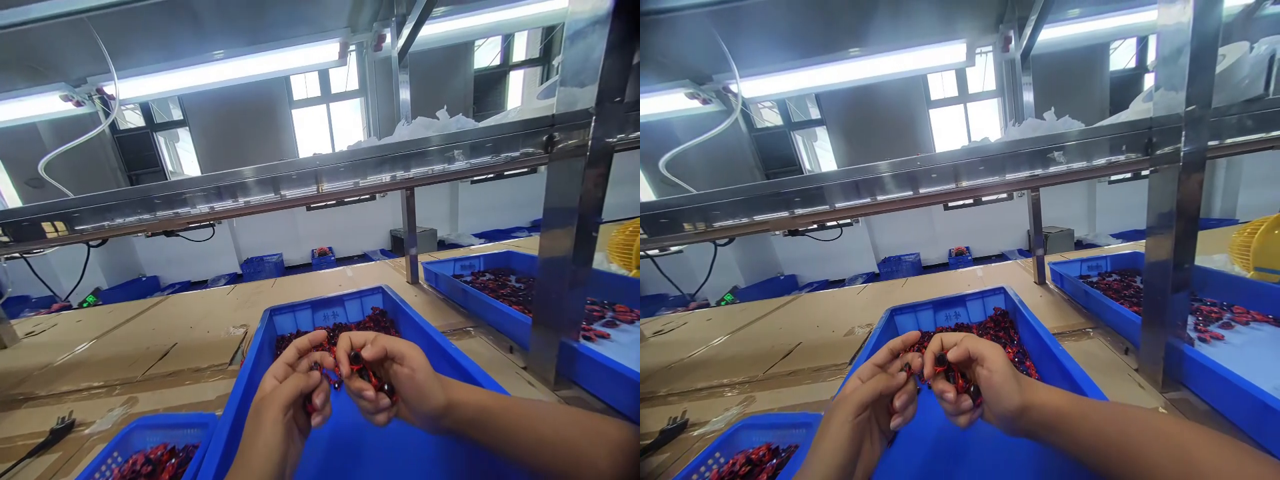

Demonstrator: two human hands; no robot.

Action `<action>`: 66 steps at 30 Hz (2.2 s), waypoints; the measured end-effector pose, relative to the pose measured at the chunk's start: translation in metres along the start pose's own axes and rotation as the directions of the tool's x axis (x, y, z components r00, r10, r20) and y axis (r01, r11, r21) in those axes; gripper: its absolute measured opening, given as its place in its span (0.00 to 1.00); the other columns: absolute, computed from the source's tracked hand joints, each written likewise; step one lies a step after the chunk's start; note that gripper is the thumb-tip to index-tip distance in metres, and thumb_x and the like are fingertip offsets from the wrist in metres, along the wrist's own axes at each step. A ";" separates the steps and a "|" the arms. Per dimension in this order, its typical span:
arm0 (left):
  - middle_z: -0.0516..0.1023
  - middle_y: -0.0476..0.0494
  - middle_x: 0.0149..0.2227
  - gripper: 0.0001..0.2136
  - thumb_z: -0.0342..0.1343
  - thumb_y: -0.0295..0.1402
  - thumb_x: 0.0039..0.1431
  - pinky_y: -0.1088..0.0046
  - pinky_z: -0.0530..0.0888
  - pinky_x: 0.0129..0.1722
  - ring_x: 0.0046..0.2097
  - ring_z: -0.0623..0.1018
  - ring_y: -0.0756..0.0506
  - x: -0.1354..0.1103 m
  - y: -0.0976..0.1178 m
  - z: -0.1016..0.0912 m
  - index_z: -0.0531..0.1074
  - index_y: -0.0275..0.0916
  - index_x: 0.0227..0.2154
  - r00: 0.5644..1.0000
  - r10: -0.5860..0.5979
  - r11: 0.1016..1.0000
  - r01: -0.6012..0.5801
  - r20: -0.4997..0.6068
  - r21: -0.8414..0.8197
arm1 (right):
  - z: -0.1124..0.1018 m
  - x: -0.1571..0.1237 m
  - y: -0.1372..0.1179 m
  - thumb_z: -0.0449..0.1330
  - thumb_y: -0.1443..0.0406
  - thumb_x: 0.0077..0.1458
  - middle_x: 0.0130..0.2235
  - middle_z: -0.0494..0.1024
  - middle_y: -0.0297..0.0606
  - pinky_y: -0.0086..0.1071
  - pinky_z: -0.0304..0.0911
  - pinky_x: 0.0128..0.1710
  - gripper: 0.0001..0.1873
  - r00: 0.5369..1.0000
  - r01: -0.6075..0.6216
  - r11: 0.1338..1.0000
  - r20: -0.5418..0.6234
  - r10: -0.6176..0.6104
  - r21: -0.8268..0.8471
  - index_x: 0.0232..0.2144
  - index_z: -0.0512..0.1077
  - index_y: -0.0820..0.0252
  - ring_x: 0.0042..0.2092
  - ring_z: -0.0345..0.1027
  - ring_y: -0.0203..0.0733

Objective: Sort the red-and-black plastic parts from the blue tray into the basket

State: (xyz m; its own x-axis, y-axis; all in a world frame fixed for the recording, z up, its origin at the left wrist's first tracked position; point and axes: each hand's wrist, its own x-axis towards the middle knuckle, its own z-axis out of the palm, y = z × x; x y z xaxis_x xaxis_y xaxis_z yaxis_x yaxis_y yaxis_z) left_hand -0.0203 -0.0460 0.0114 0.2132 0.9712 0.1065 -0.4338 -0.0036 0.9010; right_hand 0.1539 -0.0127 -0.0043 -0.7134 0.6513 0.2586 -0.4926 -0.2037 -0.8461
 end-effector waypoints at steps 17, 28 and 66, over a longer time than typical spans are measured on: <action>0.67 0.41 0.58 0.27 0.54 0.29 0.62 0.84 0.54 0.16 0.19 0.60 0.63 -0.010 0.011 -0.005 0.58 0.62 0.60 0.978 -0.064 0.992 0.085 0.200 -0.096 | 0.023 -0.001 0.005 0.70 0.60 0.48 0.23 0.61 0.23 0.24 0.50 0.25 0.17 0.967 0.035 0.770 -0.173 -0.186 -0.637 0.38 0.70 0.61 0.25 0.51 0.30; 0.75 0.42 0.50 0.38 0.52 0.14 0.33 0.79 0.70 0.36 0.39 0.75 0.51 0.004 -0.002 -0.014 0.71 0.42 0.54 0.972 -0.187 0.974 0.203 0.145 -0.104 | 0.021 -0.005 0.002 0.63 0.64 0.48 0.22 0.65 0.27 0.27 0.52 0.24 0.09 0.868 0.066 0.131 -0.008 -0.497 -0.989 0.34 0.74 0.60 0.24 0.59 0.33; 0.70 0.40 0.58 0.20 0.60 0.32 0.55 0.64 0.62 0.60 0.61 0.67 0.38 -0.007 -0.007 -0.003 0.70 0.44 0.51 0.915 0.371 0.735 -0.394 0.159 0.552 | 0.003 0.013 0.011 0.50 0.58 0.58 0.20 0.66 0.28 0.21 0.45 0.08 0.14 0.984 -0.093 0.993 -0.156 0.081 -0.077 0.32 0.69 0.61 0.13 0.54 0.30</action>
State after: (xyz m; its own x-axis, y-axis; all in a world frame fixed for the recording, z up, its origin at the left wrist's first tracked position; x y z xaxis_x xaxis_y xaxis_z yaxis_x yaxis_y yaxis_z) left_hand -0.0217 -0.0519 0.0027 0.1733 0.8492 0.4988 0.0804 -0.5170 0.8522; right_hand 0.1379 -0.0092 -0.0086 -0.6643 0.7388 0.1137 -0.3841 -0.2069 -0.8998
